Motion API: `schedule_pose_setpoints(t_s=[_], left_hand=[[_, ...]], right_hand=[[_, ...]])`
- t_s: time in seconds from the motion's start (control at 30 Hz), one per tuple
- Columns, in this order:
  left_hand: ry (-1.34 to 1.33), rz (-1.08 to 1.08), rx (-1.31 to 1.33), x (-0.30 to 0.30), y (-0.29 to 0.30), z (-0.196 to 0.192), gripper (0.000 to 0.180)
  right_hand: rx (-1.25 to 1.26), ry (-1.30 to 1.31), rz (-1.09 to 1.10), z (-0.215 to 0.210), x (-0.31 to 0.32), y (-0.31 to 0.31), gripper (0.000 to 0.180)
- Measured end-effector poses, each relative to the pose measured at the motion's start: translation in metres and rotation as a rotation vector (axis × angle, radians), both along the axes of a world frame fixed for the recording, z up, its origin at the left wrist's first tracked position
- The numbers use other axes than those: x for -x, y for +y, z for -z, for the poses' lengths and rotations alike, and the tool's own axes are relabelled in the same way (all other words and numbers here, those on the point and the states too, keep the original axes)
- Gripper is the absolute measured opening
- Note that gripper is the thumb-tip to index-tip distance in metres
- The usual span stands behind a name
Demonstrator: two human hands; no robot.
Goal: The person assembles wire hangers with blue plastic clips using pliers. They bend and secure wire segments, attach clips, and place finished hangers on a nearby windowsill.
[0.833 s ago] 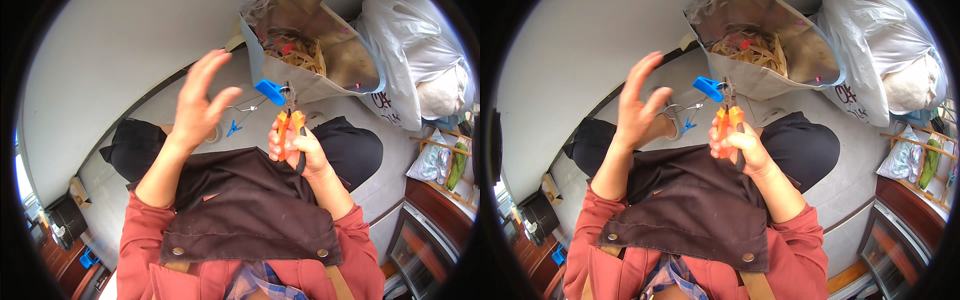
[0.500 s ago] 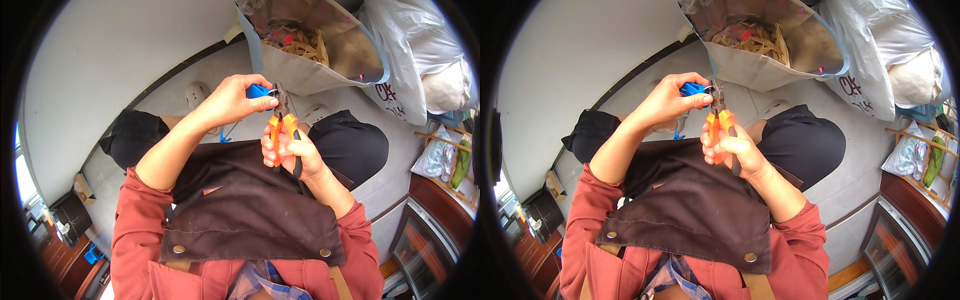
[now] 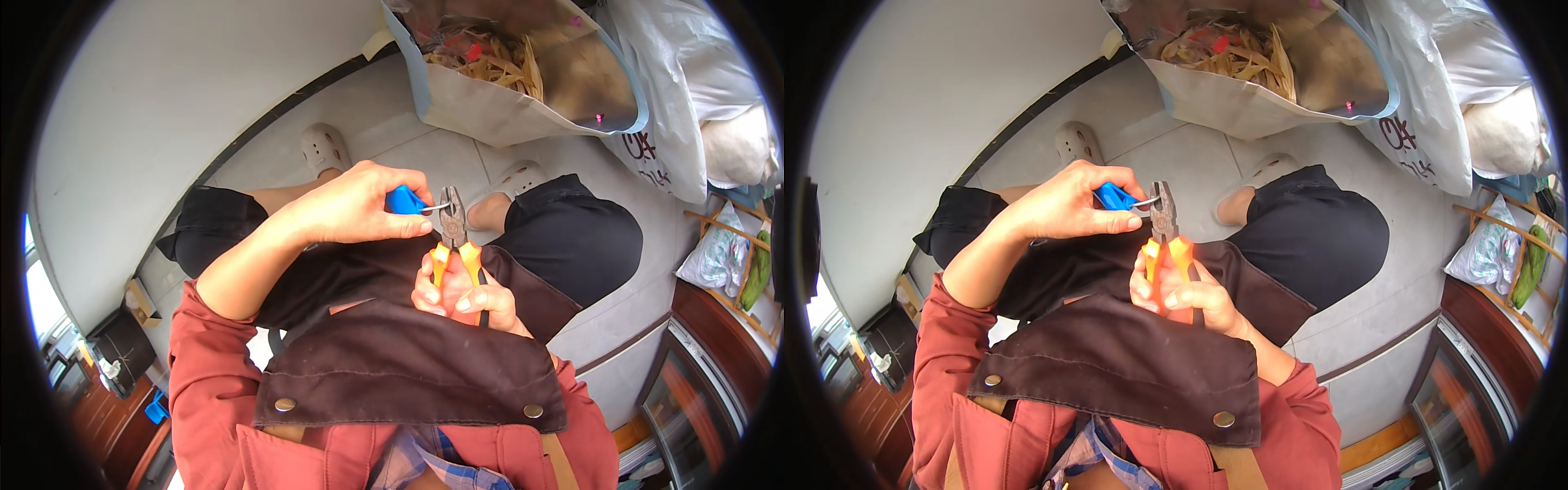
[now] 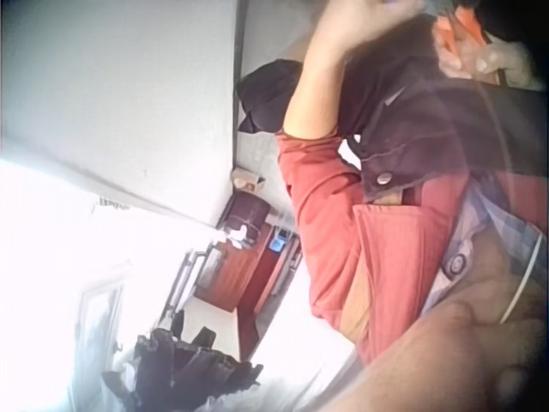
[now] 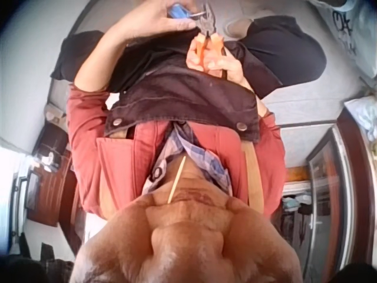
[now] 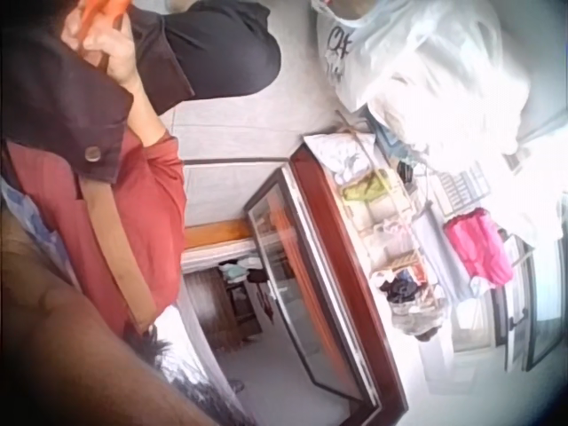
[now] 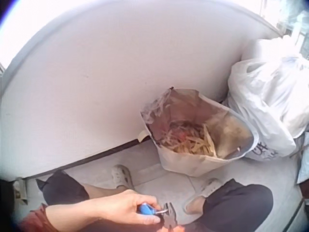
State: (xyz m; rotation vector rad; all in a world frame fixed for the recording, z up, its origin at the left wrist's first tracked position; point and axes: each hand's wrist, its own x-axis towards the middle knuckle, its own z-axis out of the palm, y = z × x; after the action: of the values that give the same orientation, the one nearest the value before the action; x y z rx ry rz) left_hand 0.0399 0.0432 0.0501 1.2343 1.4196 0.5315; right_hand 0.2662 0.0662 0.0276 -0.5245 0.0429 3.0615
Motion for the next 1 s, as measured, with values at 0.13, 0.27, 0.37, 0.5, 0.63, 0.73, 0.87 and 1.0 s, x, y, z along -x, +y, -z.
schedule_pose_setpoints(t_s=[0.13, 0.27, 0.37, 0.5, 0.63, 0.73, 0.87, 1.0], left_hand=[[-0.030, 0.007, 0.107, 0.011, -0.013, 0.006, 0.024], [-0.434, -0.101, 0.267, 0.022, -0.018, 0.025, 0.035], [-0.577, -0.095, 0.446, 0.039, -0.018, 0.040, 0.040], [-0.547, -0.033, 0.277, 0.043, -0.028, 0.060, 0.043], [-0.497, -0.061, 0.097, 0.026, -0.036, 0.054, 0.040], [-0.373, -0.163, 0.082, 0.015, -0.040, 0.050, 0.039], [-0.129, -0.272, -0.093, 0.007, -0.043, 0.046, 0.030], [0.024, -0.248, -0.234, 0.004, -0.049, 0.039, 0.026]], right_hand=[[0.007, -0.143, 0.030, -0.005, -0.006, -0.003, 0.055], [-0.045, 0.053, 0.063, 0.009, -0.004, 0.007, 0.050], [0.029, 0.099, 0.111, 0.014, -0.007, 0.036, 0.046], [-0.066, 0.041, 0.023, 0.012, -0.006, 0.051, 0.041], [-0.209, -0.075, -0.035, -0.002, -0.003, 0.055, 0.041], [-0.337, -0.130, -0.078, -0.010, 0.004, 0.053, 0.038], [-0.446, -0.196, -0.089, -0.021, 0.012, 0.052, 0.033], [-0.549, -0.163, -0.081, -0.027, 0.009, 0.045, 0.026]])
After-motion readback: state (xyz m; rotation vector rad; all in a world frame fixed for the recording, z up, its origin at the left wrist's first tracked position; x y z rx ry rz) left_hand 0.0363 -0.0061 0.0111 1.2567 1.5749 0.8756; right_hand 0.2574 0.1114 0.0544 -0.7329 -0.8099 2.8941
